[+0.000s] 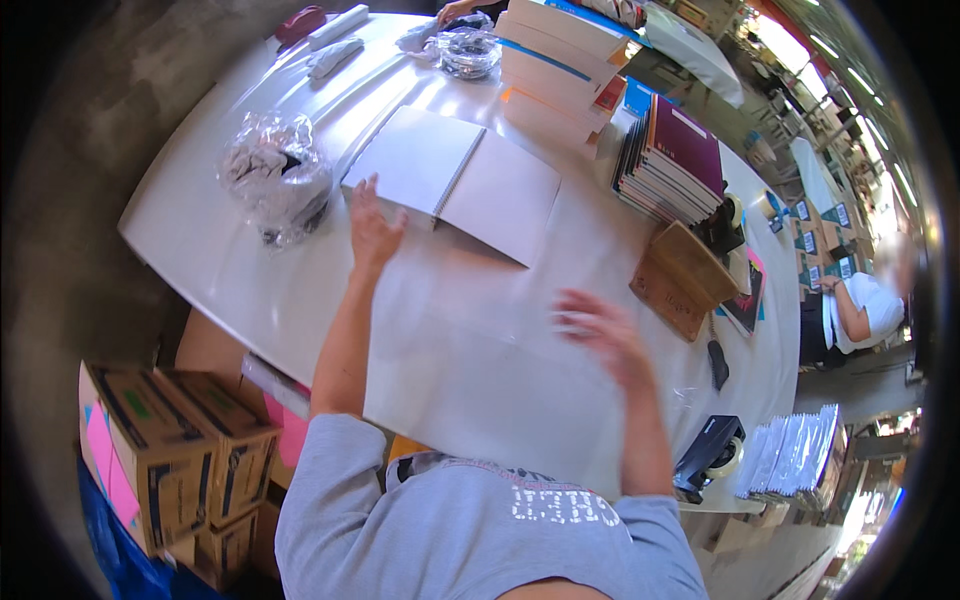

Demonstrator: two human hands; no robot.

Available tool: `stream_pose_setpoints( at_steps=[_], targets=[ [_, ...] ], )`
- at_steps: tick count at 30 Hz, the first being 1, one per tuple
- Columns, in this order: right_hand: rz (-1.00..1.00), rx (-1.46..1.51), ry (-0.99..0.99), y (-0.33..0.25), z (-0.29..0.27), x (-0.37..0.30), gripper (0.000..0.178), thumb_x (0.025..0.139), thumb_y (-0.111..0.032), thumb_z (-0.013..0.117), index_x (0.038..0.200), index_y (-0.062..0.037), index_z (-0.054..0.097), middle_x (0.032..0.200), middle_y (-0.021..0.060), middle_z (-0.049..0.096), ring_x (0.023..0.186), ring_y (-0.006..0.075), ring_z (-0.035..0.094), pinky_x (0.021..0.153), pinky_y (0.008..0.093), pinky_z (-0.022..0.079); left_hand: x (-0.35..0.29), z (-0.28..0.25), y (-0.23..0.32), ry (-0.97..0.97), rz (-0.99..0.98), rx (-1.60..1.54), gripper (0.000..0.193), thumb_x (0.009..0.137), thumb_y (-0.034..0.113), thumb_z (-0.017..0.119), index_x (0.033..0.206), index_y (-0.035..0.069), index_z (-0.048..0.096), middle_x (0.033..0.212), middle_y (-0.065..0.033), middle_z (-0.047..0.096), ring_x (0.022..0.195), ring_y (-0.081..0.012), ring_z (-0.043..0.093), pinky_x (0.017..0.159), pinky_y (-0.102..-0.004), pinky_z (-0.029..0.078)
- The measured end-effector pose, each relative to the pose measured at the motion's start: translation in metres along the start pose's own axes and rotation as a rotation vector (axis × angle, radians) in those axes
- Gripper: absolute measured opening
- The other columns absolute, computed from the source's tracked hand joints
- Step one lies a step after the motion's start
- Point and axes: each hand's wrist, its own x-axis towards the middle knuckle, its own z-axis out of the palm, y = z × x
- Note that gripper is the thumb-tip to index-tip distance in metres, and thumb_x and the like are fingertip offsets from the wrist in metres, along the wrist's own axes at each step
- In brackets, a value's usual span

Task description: The person wraps spiral-bound notebooks in clear plastic sleeves at a table. They place a notebook into a sleeve, smooth the plastic, and seal it with tape. The person repeats this process for several notebooks and then moves a cardboard box.

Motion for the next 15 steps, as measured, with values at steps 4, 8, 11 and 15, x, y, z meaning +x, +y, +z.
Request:
stream_pose_setpoints(
  at_steps=[4,8,11,15],
  targets=[
    [0.333,0.716,0.132,0.124,0.072,0.165,0.038,0.085,-0.013,0.053,0.121,-0.0086,0.047,0.111,0.0078,0.054,0.111,0.0203,0.048,0.101,0.0434,0.033,0.079,0.005,-0.049,-0.23,-0.112,-0.131,0.08,0.071,0.028,0.071,0.134,-0.001,0.031,0.13,-0.0258,0.039,0.123,-0.0392,0.035,0.103,-0.042,0.03],
    [-0.175,0.657,0.7,0.137,0.111,0.244,0.053,0.078,-0.004,0.046,0.129,-0.0172,0.036,0.119,0.0056,0.047,0.12,0.0206,0.039,0.107,0.0482,0.018,0.126,0.031,-0.109,-0.252,-0.199,0.014,0.087,0.072,0.04,0.069,0.134,-0.006,0.028,0.126,-0.03,0.042,0.121,-0.042,0.038,0.103,-0.0439,0.03],
    [-0.583,-0.402,0.663,0.118,0.124,0.248,0.084,0.069,0.007,0.045,0.143,-0.022,0.019,0.133,0.0083,0.042,0.13,0.0233,0.032,0.106,0.0427,0.022,0.153,0.053,-0.121,-0.387,-0.422,0.019,0.091,0.078,0.058,0.052,0.135,-0.007,0.025,0.129,-0.0323,0.039,0.123,-0.0439,0.036,0.105,-0.045,0.027],
    [-0.433,-1.331,-0.03,0.07,0.119,0.261,0.085,0.061,0.009,0.049,0.137,-0.0241,0.032,0.146,0.0065,0.023,0.136,0.0273,0.019,0.107,0.0571,0.014,0.201,0.091,-0.206,-0.619,-0.645,-0.228,0.1,0.08,0.075,0.017,0.135,-0.008,0.028,0.134,-0.033,0.032,0.127,-0.0436,0.031,0.107,-0.0455,0.023]
  ],
)
